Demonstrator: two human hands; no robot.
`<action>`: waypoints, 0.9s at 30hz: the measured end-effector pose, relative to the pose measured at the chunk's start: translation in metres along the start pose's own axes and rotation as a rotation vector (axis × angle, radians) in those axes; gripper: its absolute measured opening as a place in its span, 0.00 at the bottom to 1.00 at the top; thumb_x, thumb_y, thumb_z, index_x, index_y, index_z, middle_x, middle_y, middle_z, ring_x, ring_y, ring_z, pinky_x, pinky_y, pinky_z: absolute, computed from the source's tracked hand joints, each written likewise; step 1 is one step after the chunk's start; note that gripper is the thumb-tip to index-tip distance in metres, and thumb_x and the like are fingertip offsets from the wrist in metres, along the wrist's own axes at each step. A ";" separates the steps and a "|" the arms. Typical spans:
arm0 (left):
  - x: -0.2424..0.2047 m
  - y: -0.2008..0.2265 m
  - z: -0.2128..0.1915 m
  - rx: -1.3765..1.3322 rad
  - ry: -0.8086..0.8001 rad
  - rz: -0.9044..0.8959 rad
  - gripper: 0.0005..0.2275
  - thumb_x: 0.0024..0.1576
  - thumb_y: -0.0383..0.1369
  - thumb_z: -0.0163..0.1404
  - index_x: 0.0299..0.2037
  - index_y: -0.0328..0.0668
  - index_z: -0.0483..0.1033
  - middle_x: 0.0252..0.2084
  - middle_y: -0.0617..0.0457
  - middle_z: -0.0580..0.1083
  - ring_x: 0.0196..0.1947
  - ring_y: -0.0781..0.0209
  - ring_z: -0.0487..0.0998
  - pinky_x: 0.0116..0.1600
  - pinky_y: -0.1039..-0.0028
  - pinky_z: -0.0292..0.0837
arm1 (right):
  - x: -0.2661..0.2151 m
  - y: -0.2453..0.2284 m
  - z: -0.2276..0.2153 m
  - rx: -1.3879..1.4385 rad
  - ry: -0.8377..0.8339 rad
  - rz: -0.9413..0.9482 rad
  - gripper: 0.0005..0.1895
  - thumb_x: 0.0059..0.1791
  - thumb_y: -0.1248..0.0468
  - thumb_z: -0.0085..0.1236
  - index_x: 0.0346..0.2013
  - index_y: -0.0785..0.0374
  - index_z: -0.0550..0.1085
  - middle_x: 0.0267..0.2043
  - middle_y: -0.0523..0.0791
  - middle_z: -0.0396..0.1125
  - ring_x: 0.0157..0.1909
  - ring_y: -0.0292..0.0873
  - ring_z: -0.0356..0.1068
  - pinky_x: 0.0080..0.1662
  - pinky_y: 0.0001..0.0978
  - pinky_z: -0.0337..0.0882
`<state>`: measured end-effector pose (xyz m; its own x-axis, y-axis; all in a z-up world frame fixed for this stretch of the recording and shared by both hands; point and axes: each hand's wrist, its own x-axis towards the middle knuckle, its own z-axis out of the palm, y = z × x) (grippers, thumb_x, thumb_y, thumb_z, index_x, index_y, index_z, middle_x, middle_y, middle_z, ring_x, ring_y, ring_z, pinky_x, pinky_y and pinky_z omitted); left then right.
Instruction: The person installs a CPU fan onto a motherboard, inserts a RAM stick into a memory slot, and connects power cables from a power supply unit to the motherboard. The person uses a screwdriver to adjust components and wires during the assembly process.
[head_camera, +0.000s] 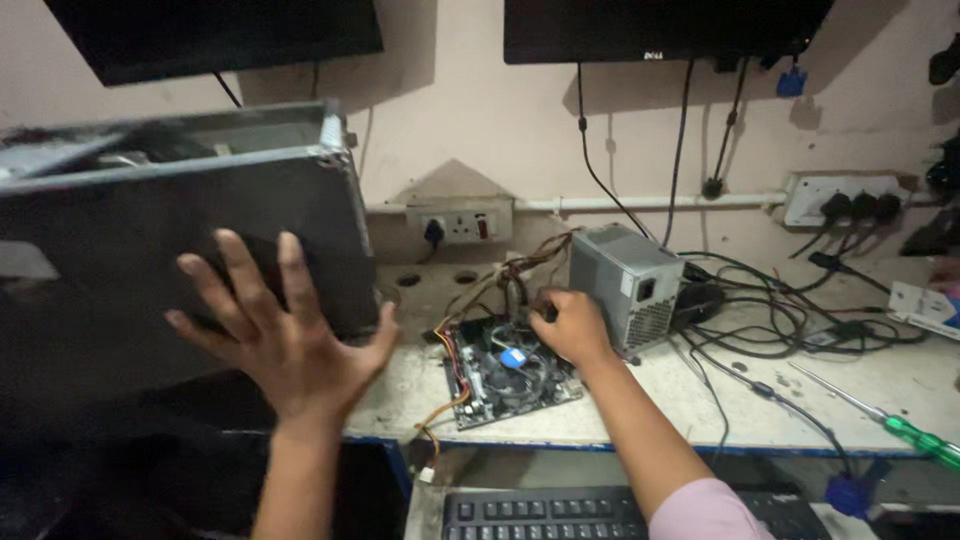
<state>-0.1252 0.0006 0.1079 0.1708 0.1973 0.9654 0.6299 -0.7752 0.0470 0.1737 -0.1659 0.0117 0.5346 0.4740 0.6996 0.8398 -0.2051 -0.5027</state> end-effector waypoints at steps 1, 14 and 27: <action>0.002 -0.007 0.006 -0.009 0.022 -0.008 0.48 0.51 0.69 0.48 0.79 0.54 0.47 0.81 0.41 0.41 0.80 0.37 0.34 0.77 0.37 0.20 | 0.002 0.003 0.001 0.002 0.013 -0.030 0.13 0.40 0.59 0.65 0.34 0.63 0.80 0.33 0.52 0.75 0.37 0.57 0.76 0.40 0.42 0.74; 0.004 -0.083 0.028 -0.139 0.019 -0.001 0.49 0.51 0.70 0.45 0.80 0.55 0.49 0.82 0.39 0.40 0.80 0.35 0.32 0.77 0.39 0.17 | 0.002 0.040 0.005 0.194 -0.159 0.111 0.13 0.39 0.61 0.63 0.35 0.65 0.80 0.28 0.49 0.76 0.32 0.39 0.74 0.40 0.32 0.73; -0.030 0.089 0.034 -0.873 -0.670 0.110 0.14 0.52 0.31 0.53 0.48 0.41 0.80 0.43 0.43 0.80 0.46 0.45 0.80 0.51 0.61 0.74 | 0.004 0.062 0.011 0.306 -0.401 0.094 0.09 0.42 0.63 0.65 0.32 0.65 0.77 0.33 0.43 0.73 0.38 0.37 0.71 0.45 0.31 0.71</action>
<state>-0.0487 -0.0538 0.0739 0.7346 0.1820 0.6536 -0.1199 -0.9133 0.3891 0.2269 -0.1670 -0.0221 0.4777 0.7690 0.4247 0.6914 -0.0308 -0.7218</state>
